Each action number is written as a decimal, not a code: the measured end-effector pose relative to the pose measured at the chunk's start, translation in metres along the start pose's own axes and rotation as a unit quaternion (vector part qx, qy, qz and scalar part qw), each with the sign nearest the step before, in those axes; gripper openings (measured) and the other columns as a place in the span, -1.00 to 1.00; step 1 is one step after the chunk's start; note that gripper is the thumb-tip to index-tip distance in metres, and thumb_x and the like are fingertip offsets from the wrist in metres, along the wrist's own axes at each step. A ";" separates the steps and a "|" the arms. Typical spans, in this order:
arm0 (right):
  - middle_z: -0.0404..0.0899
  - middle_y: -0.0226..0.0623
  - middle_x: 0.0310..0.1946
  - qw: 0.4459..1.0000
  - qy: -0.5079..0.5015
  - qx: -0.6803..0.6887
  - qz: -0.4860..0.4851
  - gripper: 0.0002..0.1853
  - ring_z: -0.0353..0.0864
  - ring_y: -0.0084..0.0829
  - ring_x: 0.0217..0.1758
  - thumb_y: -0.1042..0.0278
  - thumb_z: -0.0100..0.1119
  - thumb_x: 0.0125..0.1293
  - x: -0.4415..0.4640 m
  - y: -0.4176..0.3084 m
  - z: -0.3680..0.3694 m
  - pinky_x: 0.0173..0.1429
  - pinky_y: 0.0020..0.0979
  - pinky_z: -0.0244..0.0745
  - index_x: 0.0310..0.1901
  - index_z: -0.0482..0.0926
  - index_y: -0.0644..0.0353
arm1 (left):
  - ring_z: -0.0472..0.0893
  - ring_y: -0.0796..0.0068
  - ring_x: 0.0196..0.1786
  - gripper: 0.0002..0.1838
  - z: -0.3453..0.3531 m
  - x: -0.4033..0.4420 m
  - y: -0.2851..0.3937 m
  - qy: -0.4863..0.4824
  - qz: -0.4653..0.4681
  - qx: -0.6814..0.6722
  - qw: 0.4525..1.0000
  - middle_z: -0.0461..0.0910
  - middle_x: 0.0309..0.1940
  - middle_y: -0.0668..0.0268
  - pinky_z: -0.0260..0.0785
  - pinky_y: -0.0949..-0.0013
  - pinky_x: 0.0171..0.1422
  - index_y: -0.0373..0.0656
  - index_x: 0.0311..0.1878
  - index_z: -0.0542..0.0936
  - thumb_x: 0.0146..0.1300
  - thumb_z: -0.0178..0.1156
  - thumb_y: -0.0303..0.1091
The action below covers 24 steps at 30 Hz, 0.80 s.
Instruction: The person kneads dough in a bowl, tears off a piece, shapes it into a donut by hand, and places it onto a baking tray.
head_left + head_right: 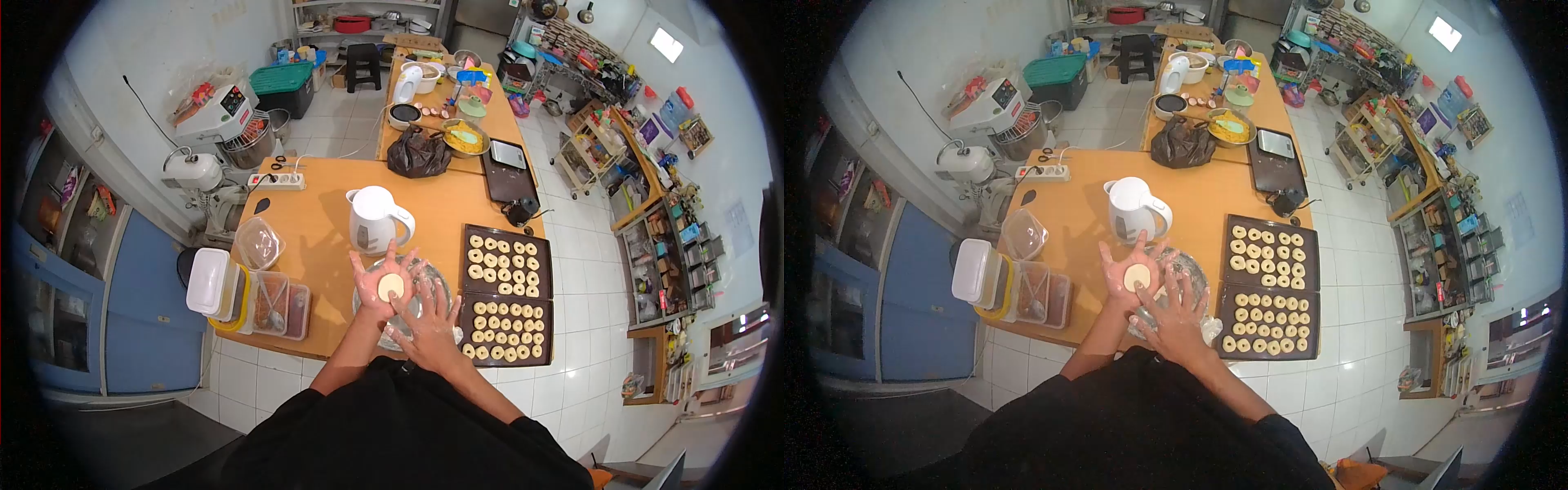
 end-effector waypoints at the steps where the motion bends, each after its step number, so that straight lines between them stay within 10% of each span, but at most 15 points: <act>1: -0.05 0.10 0.46 1.000 -0.008 0.006 -0.004 -0.40 -0.14 0.30 0.49 -0.15 0.10 0.31 -0.001 0.001 0.004 0.27 0.57 -0.24 0.37 0.35 -0.24 | -0.06 -0.05 0.49 0.20 0.005 0.001 0.000 0.011 0.004 -0.004 1.000 -0.25 0.53 0.15 -0.03 -0.26 0.43 0.29 0.54 -0.08 -0.12 -0.17 0.77; 6: -0.11 0.10 0.47 1.000 -0.011 0.002 0.007 -0.40 -0.21 0.26 0.52 -0.16 0.08 0.31 0.000 0.008 -0.006 0.31 0.55 -0.28 0.36 0.35 -0.28 | 0.07 -0.14 0.44 0.12 0.012 0.000 -0.002 0.028 0.011 0.005 1.000 -0.11 0.48 0.07 -0.04 -0.32 0.40 0.21 0.46 0.12 -0.06 -0.28 0.77; 24: -0.06 0.14 0.46 0.998 -0.045 0.028 0.038 -0.37 -0.16 0.25 0.52 -0.24 0.03 0.33 0.016 0.014 -0.004 0.30 0.55 -0.17 0.33 0.40 -0.08 | 0.27 -0.13 0.34 0.16 0.006 0.001 -0.009 0.032 -0.005 0.003 0.999 0.02 0.45 0.04 0.14 -0.41 0.26 0.34 0.54 -0.10 -0.08 -0.30 0.78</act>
Point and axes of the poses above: each hand's wrist, its own x-axis towards the middle knuckle, its own z-axis out of the palm, y = z × x, the point moved 6 cm from there along x, towards the middle knuckle
